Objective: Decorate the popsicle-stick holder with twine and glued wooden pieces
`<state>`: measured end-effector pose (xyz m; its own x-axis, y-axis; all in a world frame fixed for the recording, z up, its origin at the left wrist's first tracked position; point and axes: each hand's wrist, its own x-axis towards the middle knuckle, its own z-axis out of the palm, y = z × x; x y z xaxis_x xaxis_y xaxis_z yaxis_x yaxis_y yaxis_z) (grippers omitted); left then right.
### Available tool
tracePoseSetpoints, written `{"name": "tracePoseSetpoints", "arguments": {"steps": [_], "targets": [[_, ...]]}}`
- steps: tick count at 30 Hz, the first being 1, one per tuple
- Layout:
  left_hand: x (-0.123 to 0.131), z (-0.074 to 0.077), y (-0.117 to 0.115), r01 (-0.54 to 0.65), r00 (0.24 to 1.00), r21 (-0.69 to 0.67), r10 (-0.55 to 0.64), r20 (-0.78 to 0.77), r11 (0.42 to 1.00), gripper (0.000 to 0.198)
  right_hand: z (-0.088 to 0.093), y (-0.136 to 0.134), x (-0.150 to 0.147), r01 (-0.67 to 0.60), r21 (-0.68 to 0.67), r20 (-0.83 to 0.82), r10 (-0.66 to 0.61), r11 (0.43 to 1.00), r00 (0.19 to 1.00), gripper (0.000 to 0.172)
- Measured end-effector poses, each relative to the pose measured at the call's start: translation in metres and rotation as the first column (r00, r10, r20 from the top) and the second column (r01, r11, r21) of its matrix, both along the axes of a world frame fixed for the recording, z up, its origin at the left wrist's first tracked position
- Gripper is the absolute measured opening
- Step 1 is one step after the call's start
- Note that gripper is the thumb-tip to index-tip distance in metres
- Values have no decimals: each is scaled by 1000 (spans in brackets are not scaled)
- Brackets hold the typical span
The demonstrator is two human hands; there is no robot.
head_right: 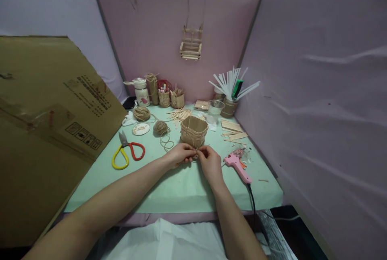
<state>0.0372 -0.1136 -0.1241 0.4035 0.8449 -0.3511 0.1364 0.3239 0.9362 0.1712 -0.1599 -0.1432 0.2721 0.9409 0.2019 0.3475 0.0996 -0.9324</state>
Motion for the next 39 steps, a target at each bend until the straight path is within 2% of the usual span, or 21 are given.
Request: {"name": "tracePoseSetpoints", "arguments": {"steps": [4, 9, 17, 21, 28, 31, 35, 39], "targets": [[-1, -1, -2, -21, 999, 76, 23, -25, 997, 8, 3, -3, -1, 34, 40, 183, -41, 999, 982, 23], [-3, -4, -4, -14, 997, 178, 27, -70, 984, 13, 3, -4, -4, 13, 42, 263, -23, 999, 965, 28], [-7, -10, -2, 46, 984, 313, 10, -176, 949, 15, 7, -5, -7, -17, -6, 282, 18, 1000, 959, 32], [-8, -10, -1, 63, 979, 345, 9, -203, 937, 18, 6, -5, -7, -60, -26, 226, 65, 998, 972, 31], [-10, -11, -1, 81, 972, 385, 13, -235, 919, 21, 5, -6, -7, -57, -24, 248, 61, 998, 967, 28], [-11, -8, -2, 112, 948, 494, 56, -312, 862, 19, 5, -7, -8, -63, -32, 253, 69, 998, 965, 28], [-13, -6, -4, 238, 876, 671, 142, -460, 702, 16, 5, -7, -9, -73, -53, 232, 84, 996, 969, 29], [-13, -7, -5, 333, 826, 686, 150, -543, 647, 17, 2, -3, -9, -87, -92, 154, 101, 992, 983, 33]]}}
